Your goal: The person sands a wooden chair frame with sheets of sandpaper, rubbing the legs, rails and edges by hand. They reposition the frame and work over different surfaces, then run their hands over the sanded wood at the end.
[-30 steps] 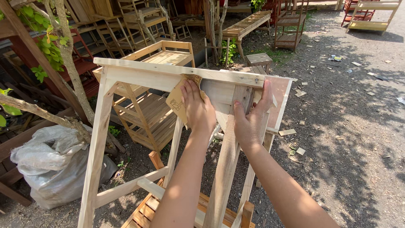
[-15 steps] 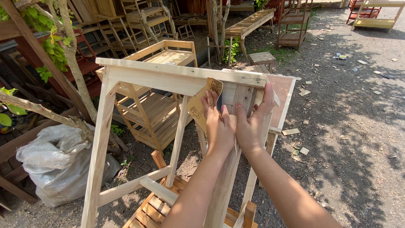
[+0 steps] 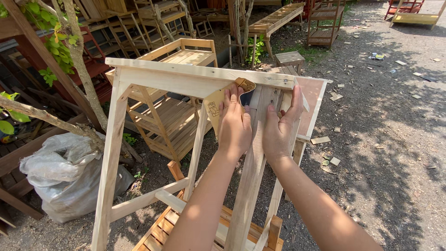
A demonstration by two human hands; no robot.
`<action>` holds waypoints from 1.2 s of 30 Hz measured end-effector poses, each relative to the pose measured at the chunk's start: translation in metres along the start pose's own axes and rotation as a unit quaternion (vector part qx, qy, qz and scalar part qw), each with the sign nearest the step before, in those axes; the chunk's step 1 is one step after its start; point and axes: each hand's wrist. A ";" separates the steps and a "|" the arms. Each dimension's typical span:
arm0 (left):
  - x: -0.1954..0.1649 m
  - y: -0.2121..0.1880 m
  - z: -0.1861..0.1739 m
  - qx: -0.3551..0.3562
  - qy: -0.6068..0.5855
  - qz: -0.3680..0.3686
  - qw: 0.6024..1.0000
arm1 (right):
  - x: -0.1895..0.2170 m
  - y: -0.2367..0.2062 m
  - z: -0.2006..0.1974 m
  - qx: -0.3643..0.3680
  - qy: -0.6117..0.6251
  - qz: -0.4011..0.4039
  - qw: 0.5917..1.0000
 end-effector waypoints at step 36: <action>0.023 -0.001 -0.044 0.088 0.122 0.242 0.959 | 0.058 0.010 -0.054 0.263 -0.492 -0.359 0.748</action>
Point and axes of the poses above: each hand's wrist, its own y-axis towards the middle knuckle, its own z-axis out of the palm, x = y × z, and after that the axes turned 2 degrees about y, right-handed
